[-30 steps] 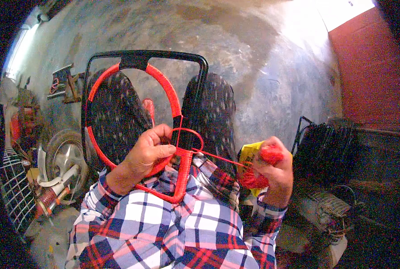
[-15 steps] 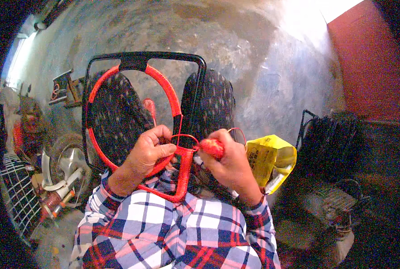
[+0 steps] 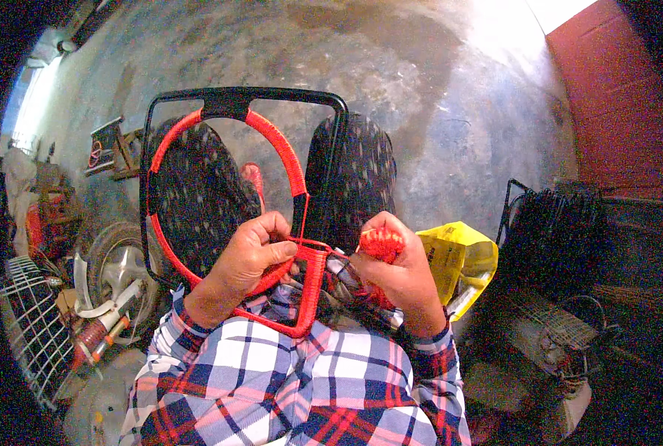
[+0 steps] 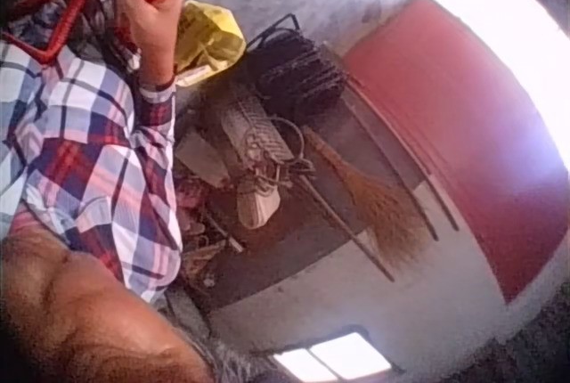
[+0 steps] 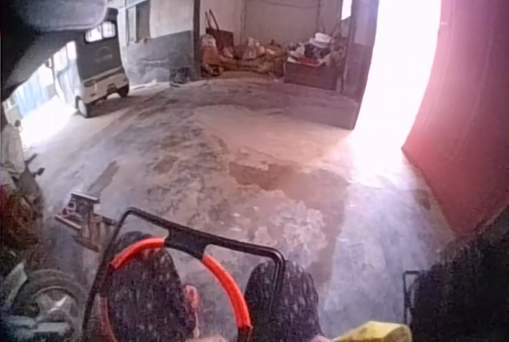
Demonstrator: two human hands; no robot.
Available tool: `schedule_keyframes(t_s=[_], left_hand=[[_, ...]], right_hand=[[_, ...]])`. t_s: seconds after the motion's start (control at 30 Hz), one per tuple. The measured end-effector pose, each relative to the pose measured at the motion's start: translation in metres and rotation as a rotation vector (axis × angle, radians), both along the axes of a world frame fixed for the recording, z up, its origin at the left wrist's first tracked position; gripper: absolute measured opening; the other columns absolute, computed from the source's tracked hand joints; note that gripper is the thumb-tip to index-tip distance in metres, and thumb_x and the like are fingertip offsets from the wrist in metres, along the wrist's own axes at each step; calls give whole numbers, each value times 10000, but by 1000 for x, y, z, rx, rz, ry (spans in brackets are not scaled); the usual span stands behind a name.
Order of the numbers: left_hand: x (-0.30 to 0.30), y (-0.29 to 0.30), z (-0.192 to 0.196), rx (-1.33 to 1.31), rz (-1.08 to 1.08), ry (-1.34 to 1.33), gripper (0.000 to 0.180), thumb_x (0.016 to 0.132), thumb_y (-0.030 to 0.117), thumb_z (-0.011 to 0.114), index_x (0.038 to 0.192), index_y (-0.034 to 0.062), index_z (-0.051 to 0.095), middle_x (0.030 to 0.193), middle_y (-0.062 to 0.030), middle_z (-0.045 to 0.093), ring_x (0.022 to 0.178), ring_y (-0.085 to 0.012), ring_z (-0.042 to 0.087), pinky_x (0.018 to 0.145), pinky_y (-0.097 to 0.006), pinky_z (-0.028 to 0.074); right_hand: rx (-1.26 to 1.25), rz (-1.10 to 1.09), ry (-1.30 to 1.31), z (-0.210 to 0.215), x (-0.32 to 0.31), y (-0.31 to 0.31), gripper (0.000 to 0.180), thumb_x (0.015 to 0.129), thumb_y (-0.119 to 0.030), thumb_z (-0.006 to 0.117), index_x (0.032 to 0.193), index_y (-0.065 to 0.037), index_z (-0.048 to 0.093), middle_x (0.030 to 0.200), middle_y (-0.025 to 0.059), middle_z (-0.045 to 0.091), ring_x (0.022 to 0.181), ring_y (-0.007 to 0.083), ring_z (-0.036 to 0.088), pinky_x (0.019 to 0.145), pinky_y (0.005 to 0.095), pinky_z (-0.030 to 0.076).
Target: The person sits on the floor and wraps a red cord around the black frame of a rectangular object. They repeatedly loop the cord around the frame's edge, pulling it tight to secure it in place.
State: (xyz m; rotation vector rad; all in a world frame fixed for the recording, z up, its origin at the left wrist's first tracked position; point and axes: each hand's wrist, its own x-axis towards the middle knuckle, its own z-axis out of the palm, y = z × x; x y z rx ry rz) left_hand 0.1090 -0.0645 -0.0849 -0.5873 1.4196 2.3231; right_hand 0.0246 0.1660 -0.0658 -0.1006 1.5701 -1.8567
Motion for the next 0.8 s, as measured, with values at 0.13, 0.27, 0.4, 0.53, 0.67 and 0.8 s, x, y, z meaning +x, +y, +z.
schedule_keyframes(t_s=[0.13, 0.27, 0.4, 0.53, 0.67, 0.8], left_hand=[[0, 0, -1, 16, 6, 2, 116, 917, 59, 637, 927, 59, 521, 822, -65, 644, 639, -135, 654, 541, -259, 550], [0, 0, -2, 23, 7, -9, 119, 918, 66, 642, 927, 56, 523, 815, -68, 645, 640, -138, 657, 540, -258, 552], [-3, -4, -9, 39, 8, -41, 132, 917, 71, 650, 975, 42, 535, 825, -80, 649, 648, -152, 665, 544, -270, 566], [-1, 0, -13, 184, 122, -17, 224, 932, 85, 628, 1130, 21, 544, 885, -106, 666, 657, -179, 676, 554, -307, 586], [-7, -1, -11, 439, 117, -68, 235, 949, 111, 605, 1164, 42, 536, 969, -91, 673, 683, -180, 670, 568, -297, 548], [-6, -6, -18, 528, 85, -84, 226, 946, 104, 588, 1159, 48, 533, 971, -100, 683, 695, -191, 674, 578, -300, 548]], right_hand=[[-56, -42, -76, 5, 2, 5, 254, 760, 48, 665, 934, -62, 516, 713, -15, 558, 569, 68, 537, 504, 227, 423], [-99, -54, -107, 5, 5, 6, 247, 762, 44, 668, 929, -61, 519, 718, -15, 562, 563, 71, 538, 505, 227, 426], [-52, -9, 62, 5, 13, 6, 228, 763, 45, 661, 912, -64, 526, 720, -13, 560, 558, 76, 535, 502, 232, 426], [-68, -125, -28, -1, 6, 18, 251, 725, 72, 632, 900, -67, 518, 686, 1, 545, 541, 93, 530, 479, 246, 415], [10, -68, 10, -6, -9, 37, 290, 719, 83, 611, 941, -65, 498, 682, 2, 545, 540, 105, 543, 477, 255, 427], [132, -414, 96, 6, -20, 63, 182, 790, -17, 610, 930, -78, 511, 685, 63, 585, 490, 125, 510, 443, 239, 399]])
